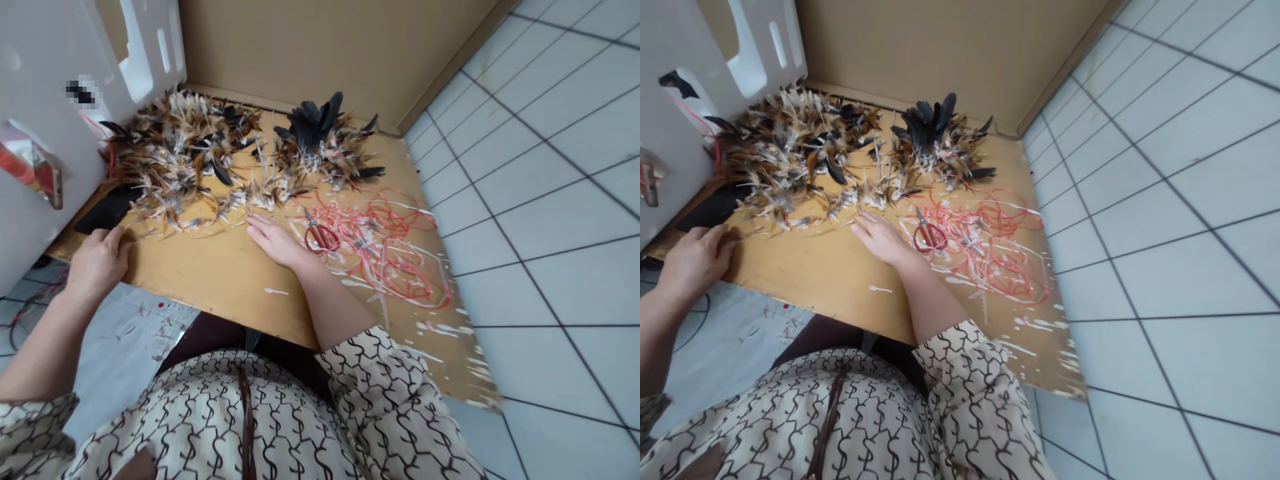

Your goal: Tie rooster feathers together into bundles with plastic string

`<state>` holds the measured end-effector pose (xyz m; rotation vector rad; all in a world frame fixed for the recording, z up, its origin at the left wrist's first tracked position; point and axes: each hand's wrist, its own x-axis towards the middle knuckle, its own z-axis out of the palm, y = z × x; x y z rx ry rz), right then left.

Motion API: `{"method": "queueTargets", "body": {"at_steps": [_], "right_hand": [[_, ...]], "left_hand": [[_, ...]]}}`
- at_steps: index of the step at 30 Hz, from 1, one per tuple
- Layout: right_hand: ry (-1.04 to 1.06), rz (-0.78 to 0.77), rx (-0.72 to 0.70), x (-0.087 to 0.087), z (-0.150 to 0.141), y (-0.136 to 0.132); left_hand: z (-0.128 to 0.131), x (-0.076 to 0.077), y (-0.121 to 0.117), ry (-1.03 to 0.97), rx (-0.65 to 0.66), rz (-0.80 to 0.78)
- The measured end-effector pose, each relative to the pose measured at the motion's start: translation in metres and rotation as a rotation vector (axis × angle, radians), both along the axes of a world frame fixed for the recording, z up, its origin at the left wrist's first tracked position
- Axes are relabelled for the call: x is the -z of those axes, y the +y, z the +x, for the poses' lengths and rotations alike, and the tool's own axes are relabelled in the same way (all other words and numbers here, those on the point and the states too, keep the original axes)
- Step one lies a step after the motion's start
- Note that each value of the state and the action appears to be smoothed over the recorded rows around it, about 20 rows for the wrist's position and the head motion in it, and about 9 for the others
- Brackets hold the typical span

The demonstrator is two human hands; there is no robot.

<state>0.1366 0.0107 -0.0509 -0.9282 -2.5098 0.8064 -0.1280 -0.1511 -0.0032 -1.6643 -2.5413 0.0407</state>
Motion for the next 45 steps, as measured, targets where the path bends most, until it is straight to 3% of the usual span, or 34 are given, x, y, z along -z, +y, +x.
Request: {"method": "queueTargets", "body": {"at_steps": [3,10,14,16,19,21,24,26,28,30,34,39,42,45], "right_hand": [[-0.013,-0.002,0.000,-0.003,0.000,0.000],[-0.024,0.024,0.003,-0.010,0.000,-0.001],[0.005,0.024,0.027,-0.008,0.001,0.001],[0.048,0.017,0.048,-0.006,0.003,0.003],[0.178,0.006,0.116,-0.006,0.008,0.006],[0.290,0.003,0.176,-0.008,0.011,0.008],[0.421,0.012,0.257,-0.011,0.015,0.010],[0.464,0.023,0.298,-0.013,0.017,0.010],[0.481,0.036,0.325,-0.014,0.018,0.010],[0.488,0.046,0.334,-0.015,0.019,0.011],[0.499,0.058,0.345,-0.016,0.024,0.014],[0.508,0.057,0.389,-0.016,0.031,0.016],[0.532,0.055,0.432,-0.015,0.035,0.018],[0.562,0.077,0.476,-0.016,0.039,0.020]], "left_hand": [[0.000,0.006,0.028,0.001,0.198,-0.060],[0.043,0.021,0.111,-0.092,0.320,-0.200],[0.059,0.010,0.163,-0.094,0.397,-0.185],[0.062,-0.001,0.176,-0.080,0.381,-0.180],[0.064,-0.015,0.167,-0.031,0.300,-0.209],[0.068,-0.017,0.145,0.001,0.323,-0.091],[0.079,-0.003,0.106,-0.064,0.768,0.050],[0.089,0.013,0.089,-0.116,1.014,-0.080],[0.100,0.027,0.087,-0.144,1.159,-0.204],[0.107,0.035,0.100,-0.139,1.241,-0.280],[0.104,0.033,0.156,-0.054,1.228,-0.296],[0.072,0.022,0.219,0.025,0.994,-0.224],[0.055,0.014,0.226,0.024,0.923,-0.119],[0.065,0.008,0.204,-0.042,0.896,0.031]]}}
